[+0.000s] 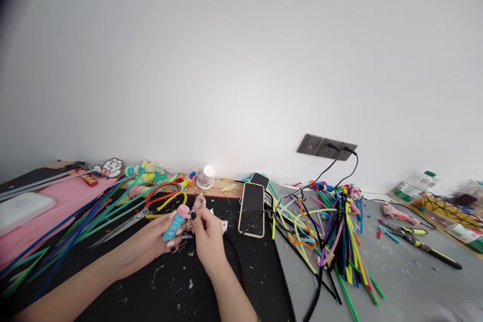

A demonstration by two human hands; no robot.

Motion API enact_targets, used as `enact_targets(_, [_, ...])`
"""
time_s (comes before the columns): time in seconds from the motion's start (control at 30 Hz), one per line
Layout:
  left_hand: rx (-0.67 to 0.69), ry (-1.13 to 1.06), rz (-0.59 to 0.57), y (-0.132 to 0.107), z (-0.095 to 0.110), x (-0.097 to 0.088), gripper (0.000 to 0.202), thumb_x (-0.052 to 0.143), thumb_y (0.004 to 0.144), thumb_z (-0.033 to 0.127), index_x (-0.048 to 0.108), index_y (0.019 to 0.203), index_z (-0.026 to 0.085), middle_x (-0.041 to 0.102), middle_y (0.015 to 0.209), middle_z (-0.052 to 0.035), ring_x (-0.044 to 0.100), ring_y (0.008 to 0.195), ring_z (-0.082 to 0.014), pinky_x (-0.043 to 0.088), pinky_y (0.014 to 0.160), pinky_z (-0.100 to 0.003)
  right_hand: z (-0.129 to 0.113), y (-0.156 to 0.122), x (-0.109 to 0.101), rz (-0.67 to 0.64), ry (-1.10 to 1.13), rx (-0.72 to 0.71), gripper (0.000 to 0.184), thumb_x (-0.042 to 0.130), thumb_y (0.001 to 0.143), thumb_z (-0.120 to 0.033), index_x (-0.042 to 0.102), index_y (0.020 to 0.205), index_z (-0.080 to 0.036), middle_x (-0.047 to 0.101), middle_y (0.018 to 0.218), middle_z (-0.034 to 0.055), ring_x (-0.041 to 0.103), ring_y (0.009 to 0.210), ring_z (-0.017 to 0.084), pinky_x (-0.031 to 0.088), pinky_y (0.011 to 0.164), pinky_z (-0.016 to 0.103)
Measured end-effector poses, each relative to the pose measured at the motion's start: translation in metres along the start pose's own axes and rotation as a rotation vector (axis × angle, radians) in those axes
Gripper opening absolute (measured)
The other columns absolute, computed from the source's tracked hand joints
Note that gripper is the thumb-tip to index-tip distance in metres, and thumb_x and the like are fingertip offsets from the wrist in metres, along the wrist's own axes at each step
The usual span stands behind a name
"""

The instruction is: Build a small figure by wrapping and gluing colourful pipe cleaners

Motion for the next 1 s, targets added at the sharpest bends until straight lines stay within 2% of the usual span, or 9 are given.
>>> enact_targets(0.23, [0.017,0.09,0.046,0.0013,0.001,0.0013,0.034,0.053,0.087,0.05,0.058,0.088,0.017,0.051,0.072,0.0021,0.042,0.059,-0.0084,0.034,0.058,-0.023,0.003,-0.0012,0.0019,-0.004,-0.014,-0.006,0.03,0.047,0.092,-0.033,0.043,0.065,-0.02,0.04,0.062,-0.0032,0.039,0.058,0.012,0.033,0.055,0.023])
enact_targets(0.47, [-0.015,-0.01,0.025,0.0014,-0.0028,-0.0013,0.033,0.052,0.087,0.05,0.057,0.092,0.018,0.042,0.066,0.0056,0.027,0.053,-0.006,0.032,0.055,-0.02,0.003,-0.0017,0.0028,-0.019,-0.105,-0.015,0.03,0.044,0.093,-0.033,0.044,0.066,-0.02,0.04,0.063,-0.0029,0.038,0.06,0.013,0.031,0.057,0.024])
enact_targets(0.67, [-0.032,-0.052,0.028,0.0014,-0.0045,-0.0027,0.035,0.048,0.088,0.053,0.055,0.091,0.019,0.037,0.061,0.007,0.02,0.051,-0.0067,0.031,0.054,-0.021,0.0004,-0.0031,0.0037,-0.028,-0.141,-0.023,0.031,0.042,0.093,-0.034,0.044,0.067,-0.019,0.04,0.064,-0.003,0.038,0.061,0.013,0.03,0.058,0.024])
enact_targets(1.0, [-0.013,0.153,0.083,0.0003,0.0009,-0.0007,0.029,0.056,0.085,0.048,0.049,0.088,0.02,0.032,0.064,0.0083,0.02,0.053,-0.0072,0.028,0.055,-0.021,0.0005,-0.0028,0.0033,-0.04,-0.172,-0.031,0.028,0.042,0.093,-0.03,0.044,0.067,-0.019,0.041,0.063,-0.0029,0.038,0.06,0.013,0.03,0.057,0.024])
Point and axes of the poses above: each hand's wrist, its own y-axis towards the middle knuckle, its own x-axis out of the palm, z = x × y, the point moved 2 cm from there along y, towards the middle knuckle
